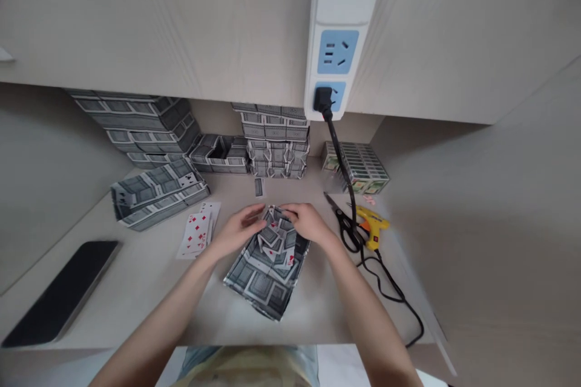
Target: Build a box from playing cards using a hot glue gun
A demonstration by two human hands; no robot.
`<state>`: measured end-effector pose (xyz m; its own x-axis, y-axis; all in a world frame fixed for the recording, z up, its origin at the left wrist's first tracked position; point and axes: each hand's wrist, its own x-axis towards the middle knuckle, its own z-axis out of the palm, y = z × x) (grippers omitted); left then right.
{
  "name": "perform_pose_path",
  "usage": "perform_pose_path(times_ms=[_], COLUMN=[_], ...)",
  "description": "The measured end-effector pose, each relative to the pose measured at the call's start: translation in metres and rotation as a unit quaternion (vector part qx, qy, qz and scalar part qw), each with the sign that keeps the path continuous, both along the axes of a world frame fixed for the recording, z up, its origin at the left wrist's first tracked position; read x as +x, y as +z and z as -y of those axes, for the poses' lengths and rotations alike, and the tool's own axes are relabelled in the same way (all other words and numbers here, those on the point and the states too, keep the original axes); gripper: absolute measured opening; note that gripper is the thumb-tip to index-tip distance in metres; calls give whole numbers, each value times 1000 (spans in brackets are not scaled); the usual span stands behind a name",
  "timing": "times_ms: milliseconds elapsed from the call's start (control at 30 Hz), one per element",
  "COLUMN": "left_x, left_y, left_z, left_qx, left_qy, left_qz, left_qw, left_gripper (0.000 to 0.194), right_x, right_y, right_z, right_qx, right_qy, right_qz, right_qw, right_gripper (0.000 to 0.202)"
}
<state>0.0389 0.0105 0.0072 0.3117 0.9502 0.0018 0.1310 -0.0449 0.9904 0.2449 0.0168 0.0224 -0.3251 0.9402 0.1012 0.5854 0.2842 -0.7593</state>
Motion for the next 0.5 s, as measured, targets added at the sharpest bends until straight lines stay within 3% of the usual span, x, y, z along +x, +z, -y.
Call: perform_pose_path(times_ms=[133,500], left_x=[11,15], left_y=[-7,-15], left_z=[-18,-19], left_qx=[18,1], left_qy=[24,59], left_qz=[-31,-9], left_qw=[999,998], left_gripper=[34,33], right_x=[-14,-25], right_y=[2,1], right_z=[-5,-17], right_qx=[18,24], right_qy=[22,27], right_qz=[10,-37], right_qw=[1000,999], right_gripper=[29,25])
